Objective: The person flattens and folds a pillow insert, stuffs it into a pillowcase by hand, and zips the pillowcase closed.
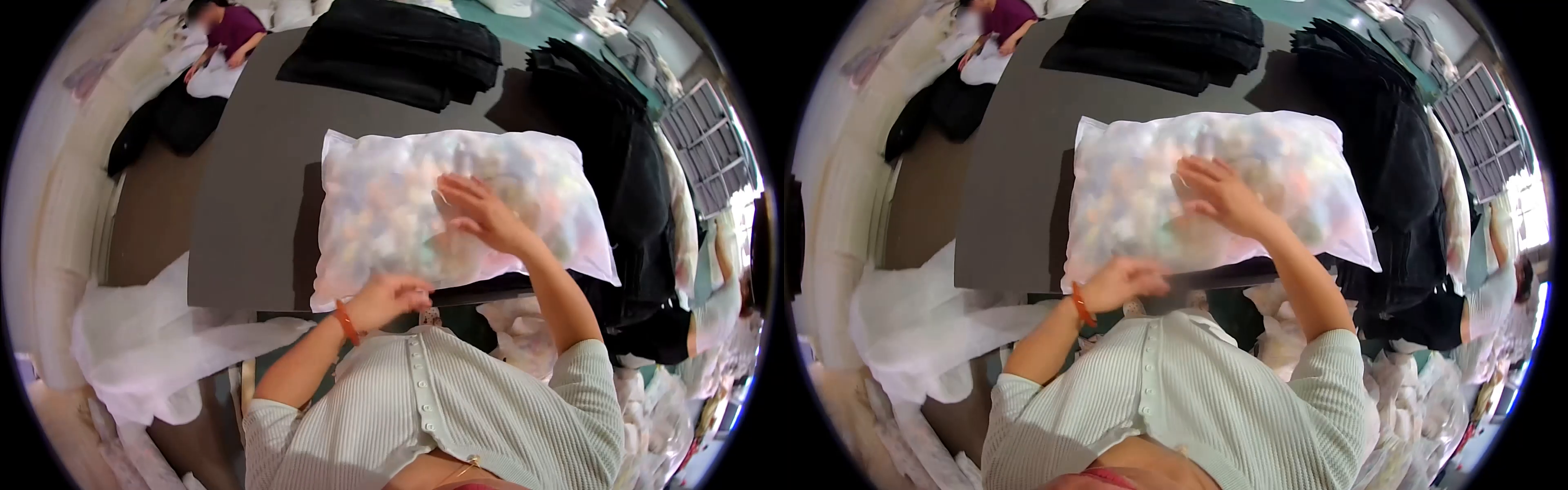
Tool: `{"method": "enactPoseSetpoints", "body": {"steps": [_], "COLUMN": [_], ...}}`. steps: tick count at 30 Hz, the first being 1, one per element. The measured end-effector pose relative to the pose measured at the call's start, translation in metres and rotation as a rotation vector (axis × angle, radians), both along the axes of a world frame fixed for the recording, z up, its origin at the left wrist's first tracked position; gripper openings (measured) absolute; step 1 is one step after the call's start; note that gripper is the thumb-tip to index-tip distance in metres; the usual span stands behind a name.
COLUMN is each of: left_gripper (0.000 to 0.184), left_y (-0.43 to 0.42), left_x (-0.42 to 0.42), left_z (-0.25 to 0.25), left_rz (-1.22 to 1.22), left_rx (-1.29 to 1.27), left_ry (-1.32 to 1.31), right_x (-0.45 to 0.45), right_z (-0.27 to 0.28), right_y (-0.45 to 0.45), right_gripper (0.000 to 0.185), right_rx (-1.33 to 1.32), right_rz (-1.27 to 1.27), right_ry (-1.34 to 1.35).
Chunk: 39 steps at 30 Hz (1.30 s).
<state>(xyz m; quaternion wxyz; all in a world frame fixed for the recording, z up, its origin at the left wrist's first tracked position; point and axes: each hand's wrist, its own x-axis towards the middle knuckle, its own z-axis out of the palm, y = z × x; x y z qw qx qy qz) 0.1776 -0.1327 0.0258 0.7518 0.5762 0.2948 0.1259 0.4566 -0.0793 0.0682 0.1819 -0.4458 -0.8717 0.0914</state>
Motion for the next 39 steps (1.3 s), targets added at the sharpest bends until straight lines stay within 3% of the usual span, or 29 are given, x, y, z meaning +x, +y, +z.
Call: {"method": "enactPoseSetpoints", "body": {"steps": [2, 4, 5, 7, 8, 10, 12, 14, 18, 20, 22, 24, 26, 28, 32, 33, 34, 36, 37, 38, 39], "left_gripper": [0.031, 0.035, 0.035, 0.052, 0.052, 0.067, 0.07, 0.073, 0.069, 0.068, 0.067, 0.067, 0.066, 0.066, 0.066, 0.067, 0.067, 0.061, 0.056, 0.051, 0.039], "left_y": [0.022, 0.049, 0.061, 0.082, 0.081, 0.062, 0.047, 0.06, 0.188, 0.227, 0.225, 0.171, 0.128, 0.102, 0.147, 0.145, 0.145, 0.141, 0.143, 0.142, 0.139], "left_x": [0.004, 0.026, 0.037, 0.07, 0.081, 0.076, 0.08, 0.092, 0.131, 0.131, 0.136, 0.111, 0.104, 0.091, 0.106, 0.106, 0.108, 0.121, 0.127, 0.134, 0.154], "left_z": [0.038, 0.065, 0.06, 0.031, 0.014, -0.025, -0.058, -0.073, -0.099, -0.076, -0.077, -0.105, -0.103, -0.099, -0.078, -0.066, -0.052, -0.024, -0.011, 0.001, 0.011], "left_rz": [0.355, 0.478, 0.461, 0.519, 0.489, 0.246, 0.231, 0.194, 0.307, 0.281, 0.251, 0.221, 0.197, 0.15, 0.196, 0.127, 0.055, 0.061, 0.089, 0.12, 0.223], "left_rx": [0.446, 0.93, 0.934, 1.459, 1.461, 1.358, 1.431, 1.475, 1.486, 1.371, 1.249, 1.481, 1.48, 1.431, 1.46, 1.381, 1.304, 1.388, 1.373, 1.35, 1.64], "left_ry": [-0.002, 0.016, 0.005, 0.347, 0.309, 0.7, 0.679, 0.671, 0.881, 0.874, 0.869, 0.852, 0.789, 0.757, 0.75, 0.831, 0.908, 0.929, 0.916, 0.904, 0.7], "right_x": [0.001, 0.013, 0.023, 0.052, 0.066, 0.07, 0.058, 0.073, 0.093, 0.087, 0.082, 0.081, 0.083, 0.076, 0.084, 0.083, 0.085, 0.102, 0.117, 0.142, 0.167], "right_z": [0.035, 0.057, 0.053, 0.033, 0.007, -0.051, -0.06, -0.088, -0.106, -0.108, -0.122, -0.142, -0.162, -0.157, -0.106, -0.097, -0.087, -0.068, -0.05, -0.038, -0.044], "right_y": [0.006, 0.012, 0.013, 0.011, 0.001, -0.033, -0.06, -0.051, 0.076, 0.12, 0.114, 0.049, -0.011, -0.003, 0.025, 0.021, 0.011, -0.019, -0.047, -0.076, -0.099], "right_gripper": [0.055, 0.055, 0.055, 0.059, 0.068, 0.084, 0.084, 0.082, 0.075, 0.073, 0.073, 0.075, 0.074, 0.075, 0.072, 0.06, 0.06, 0.042, 0.03, 0.032, 0.031], "right_rx": [-0.078, 0.155, 0.159, 0.31, 0.158, -0.002, -0.104, -0.083, 0.136, 0.162, 0.275, 0.232, 0.169, 0.176, 0.243, 0.31, 0.331, 0.092, 0.27, 0.397, 0.577], "right_rz": [0.016, -0.216, -0.235, -0.415, -0.477, -0.494, -0.531, -0.526, -0.575, -0.626, -0.65, -0.635, -0.39, -0.423, -0.5, -0.528, -0.546, -0.354, -0.372, -0.414, -0.607], "right_ry": [0.098, -0.086, -0.088, -0.306, -0.373, -0.44, -0.393, -0.268, -0.162, -0.106, -0.082, -0.042, 0.219, 0.264, 0.128, 0.16, 0.165, 0.487, 0.588, 0.587, 0.742]}}
